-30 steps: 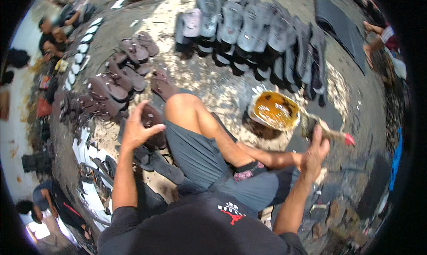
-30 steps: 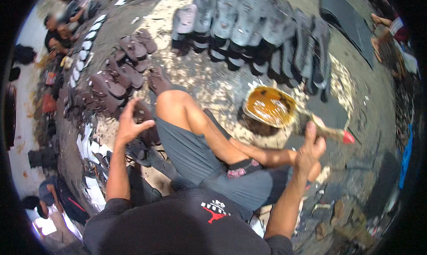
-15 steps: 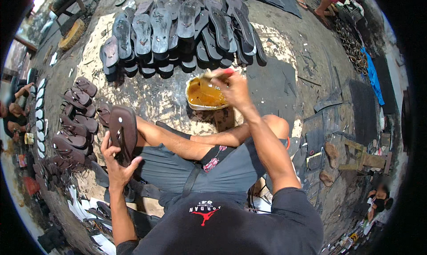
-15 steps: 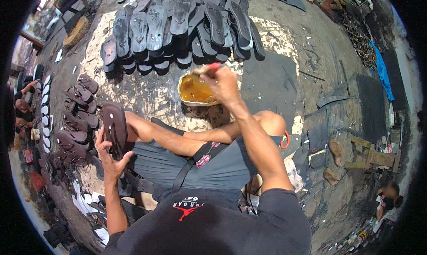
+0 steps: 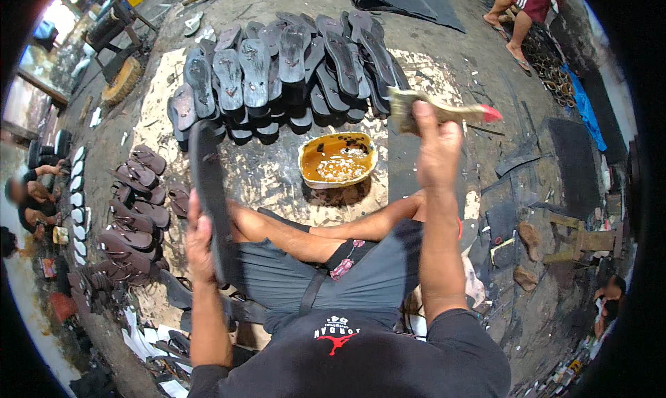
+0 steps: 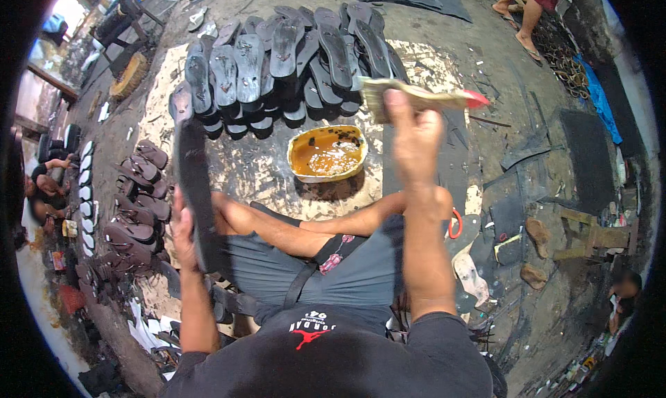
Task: The person sits on the ground and repeatedly applies a brownish substance to the soles of black flip-flops using a brush. They dip the brush into a container, paint each sole, and place the finished flip-flop into a growing pile.
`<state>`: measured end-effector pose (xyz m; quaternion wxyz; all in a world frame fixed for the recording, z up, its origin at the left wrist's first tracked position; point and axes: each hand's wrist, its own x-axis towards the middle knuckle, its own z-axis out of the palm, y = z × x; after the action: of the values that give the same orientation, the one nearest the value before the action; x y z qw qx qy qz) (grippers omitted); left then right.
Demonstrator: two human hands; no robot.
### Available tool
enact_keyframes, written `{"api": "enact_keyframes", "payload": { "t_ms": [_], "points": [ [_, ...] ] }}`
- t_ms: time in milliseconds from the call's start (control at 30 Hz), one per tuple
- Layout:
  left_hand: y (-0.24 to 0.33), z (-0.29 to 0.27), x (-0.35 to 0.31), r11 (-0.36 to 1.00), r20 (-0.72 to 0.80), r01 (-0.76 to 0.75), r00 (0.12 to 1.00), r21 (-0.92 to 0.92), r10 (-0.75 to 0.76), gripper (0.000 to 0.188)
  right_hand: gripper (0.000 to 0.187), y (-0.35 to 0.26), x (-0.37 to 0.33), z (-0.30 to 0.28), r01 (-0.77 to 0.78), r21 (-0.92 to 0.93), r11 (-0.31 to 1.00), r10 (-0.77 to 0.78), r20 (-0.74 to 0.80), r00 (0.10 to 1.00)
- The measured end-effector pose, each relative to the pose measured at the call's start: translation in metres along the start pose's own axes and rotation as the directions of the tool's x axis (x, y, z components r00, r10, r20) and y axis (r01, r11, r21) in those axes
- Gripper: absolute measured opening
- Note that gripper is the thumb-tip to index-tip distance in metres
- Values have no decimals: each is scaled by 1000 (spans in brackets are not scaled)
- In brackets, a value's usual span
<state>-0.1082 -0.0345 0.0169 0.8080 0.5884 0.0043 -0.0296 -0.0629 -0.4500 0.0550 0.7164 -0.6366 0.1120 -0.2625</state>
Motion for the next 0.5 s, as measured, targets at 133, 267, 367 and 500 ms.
{"api": "enact_keyframes", "payload": {
  "t_ms": [133, 267, 367, 500],
  "points": [
    [-42, 76, 5, 841, 224, 250, 962, -480, -158, 60, 23, -3, -31, 119, 60, 206, 977, -109, 236, 966],
    [-56, 78, 13, 497, 324, 360, 932, -790, -161, 52, 23, 30, -90, 124, 598, -21, 801, -536, 419, 733],
    [-51, 88, 9, 620, 360, 329, 930, -713, -80, 50, 22, 18, -120, 110, 22, 330, 944, -206, 534, 820],
    [-59, 95, -13, 779, 366, 344, 917, -525, -158, 57, 26, -12, -26, 99, 222, -39, 974, -196, 344, 918]
  ]
}}
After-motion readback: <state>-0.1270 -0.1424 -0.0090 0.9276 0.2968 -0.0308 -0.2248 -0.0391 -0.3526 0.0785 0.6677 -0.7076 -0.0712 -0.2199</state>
